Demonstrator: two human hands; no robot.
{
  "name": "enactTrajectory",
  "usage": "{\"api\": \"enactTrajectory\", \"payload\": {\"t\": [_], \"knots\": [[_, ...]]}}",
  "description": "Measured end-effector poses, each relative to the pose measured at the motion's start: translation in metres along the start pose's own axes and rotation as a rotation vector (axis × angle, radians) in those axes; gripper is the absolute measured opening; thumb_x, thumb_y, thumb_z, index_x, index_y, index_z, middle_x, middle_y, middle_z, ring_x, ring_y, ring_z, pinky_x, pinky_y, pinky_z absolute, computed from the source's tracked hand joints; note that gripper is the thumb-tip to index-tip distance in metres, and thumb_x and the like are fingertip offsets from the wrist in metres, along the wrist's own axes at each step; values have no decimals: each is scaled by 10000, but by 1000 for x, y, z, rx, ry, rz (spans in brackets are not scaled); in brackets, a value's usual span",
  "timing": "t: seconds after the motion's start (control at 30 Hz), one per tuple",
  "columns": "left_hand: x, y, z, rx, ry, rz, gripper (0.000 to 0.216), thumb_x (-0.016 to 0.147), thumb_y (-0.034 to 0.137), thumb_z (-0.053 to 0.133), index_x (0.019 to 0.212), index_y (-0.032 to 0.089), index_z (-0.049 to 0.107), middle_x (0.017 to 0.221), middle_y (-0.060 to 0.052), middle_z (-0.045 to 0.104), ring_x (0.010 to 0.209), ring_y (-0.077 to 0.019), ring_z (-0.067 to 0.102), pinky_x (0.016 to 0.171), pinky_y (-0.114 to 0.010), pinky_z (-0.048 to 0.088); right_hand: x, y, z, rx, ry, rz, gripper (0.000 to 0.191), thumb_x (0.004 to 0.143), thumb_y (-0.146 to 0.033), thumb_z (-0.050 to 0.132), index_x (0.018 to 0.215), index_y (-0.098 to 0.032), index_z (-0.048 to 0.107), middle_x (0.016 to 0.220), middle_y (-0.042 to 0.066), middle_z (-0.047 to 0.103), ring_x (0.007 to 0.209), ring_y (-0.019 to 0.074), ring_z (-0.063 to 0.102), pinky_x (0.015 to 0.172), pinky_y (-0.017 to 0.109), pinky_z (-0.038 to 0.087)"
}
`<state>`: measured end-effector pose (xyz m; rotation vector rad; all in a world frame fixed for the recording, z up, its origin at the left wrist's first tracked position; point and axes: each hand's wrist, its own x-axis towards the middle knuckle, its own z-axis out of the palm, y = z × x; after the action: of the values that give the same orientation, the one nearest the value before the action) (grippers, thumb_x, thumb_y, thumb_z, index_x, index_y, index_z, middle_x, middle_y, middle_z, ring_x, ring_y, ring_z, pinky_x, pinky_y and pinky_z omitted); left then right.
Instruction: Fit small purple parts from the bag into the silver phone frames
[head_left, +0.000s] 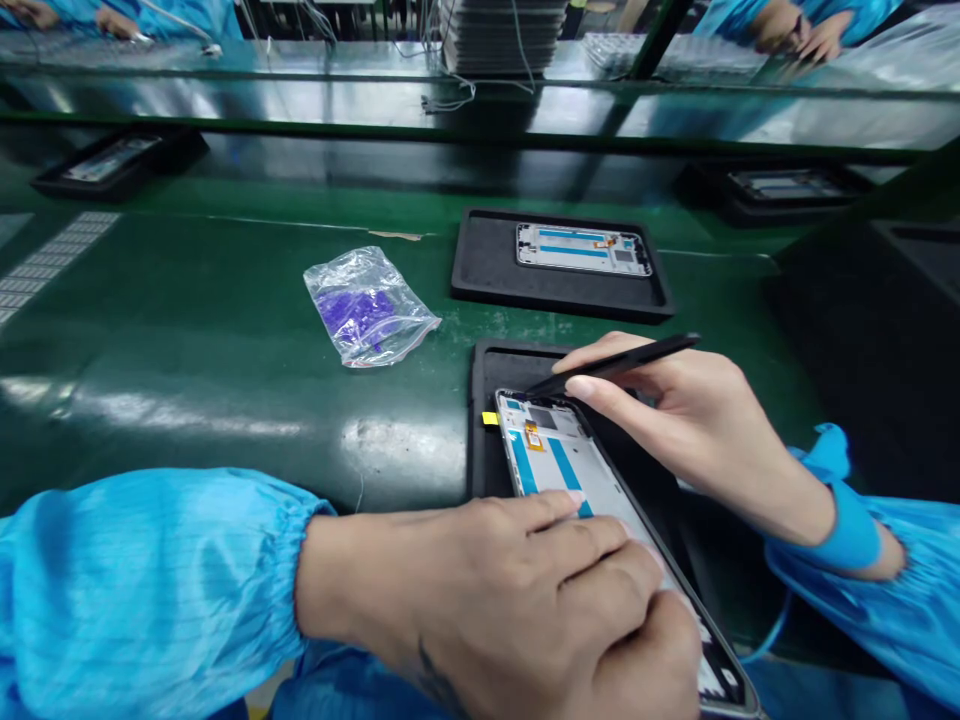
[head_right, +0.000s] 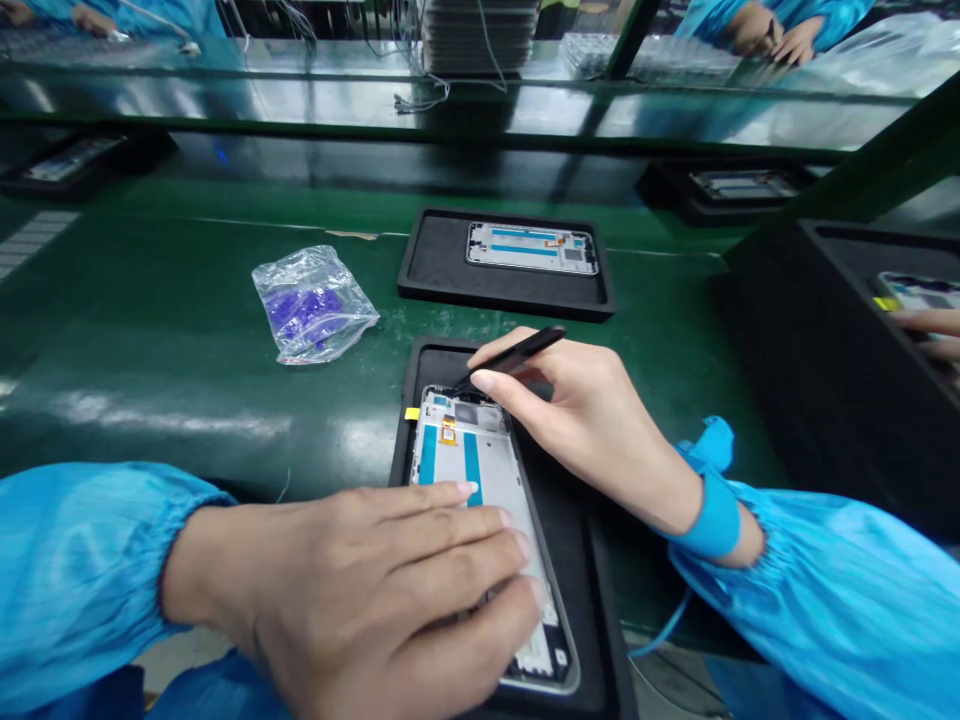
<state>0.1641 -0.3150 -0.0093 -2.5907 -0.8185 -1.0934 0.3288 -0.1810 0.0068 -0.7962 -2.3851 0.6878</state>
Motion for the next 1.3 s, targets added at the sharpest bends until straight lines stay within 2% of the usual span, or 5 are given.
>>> {"api": "enactTrajectory", "payload": {"t": [0.1,0.37,0.53,0.77,1.3], "knots": [[1,0,-1,8,-8,-9,217,955,198,575,985,140,783,1011,-40,779,898,-159,707,769,-279,609,0,1,0,-7,27,12,151,921,-324,663,876,-209,751,969,51,780,866,212,732,772,318,573],[1,0,2,16,25,1,193,943,196,604,945,146,790,984,-35,784,880,-162,708,748,-282,612,2,7,4,206,-18,214,227,885,-432,703,950,-220,753,952,40,774,846,232,732,781,359,602],[1,0,0,10,-8,21,214,954,204,586,982,137,788,1006,-43,780,902,-169,708,773,-289,615,1,6,5,188,-11,202,226,893,-431,693,947,-218,746,973,43,771,841,228,726,752,357,596],[0,2,5,3,58,-15,202,953,195,584,926,135,775,973,-45,776,891,-167,716,779,-288,621,0,7,6,152,-6,174,208,899,-407,687,934,-212,751,990,46,777,832,219,729,755,350,598],[3,0,3,-26,68,-25,236,943,215,563,919,119,778,930,-46,782,849,-173,725,833,-313,638,2,8,5,181,5,195,245,884,-439,701,931,-205,754,925,47,784,800,223,738,726,340,612]]}}
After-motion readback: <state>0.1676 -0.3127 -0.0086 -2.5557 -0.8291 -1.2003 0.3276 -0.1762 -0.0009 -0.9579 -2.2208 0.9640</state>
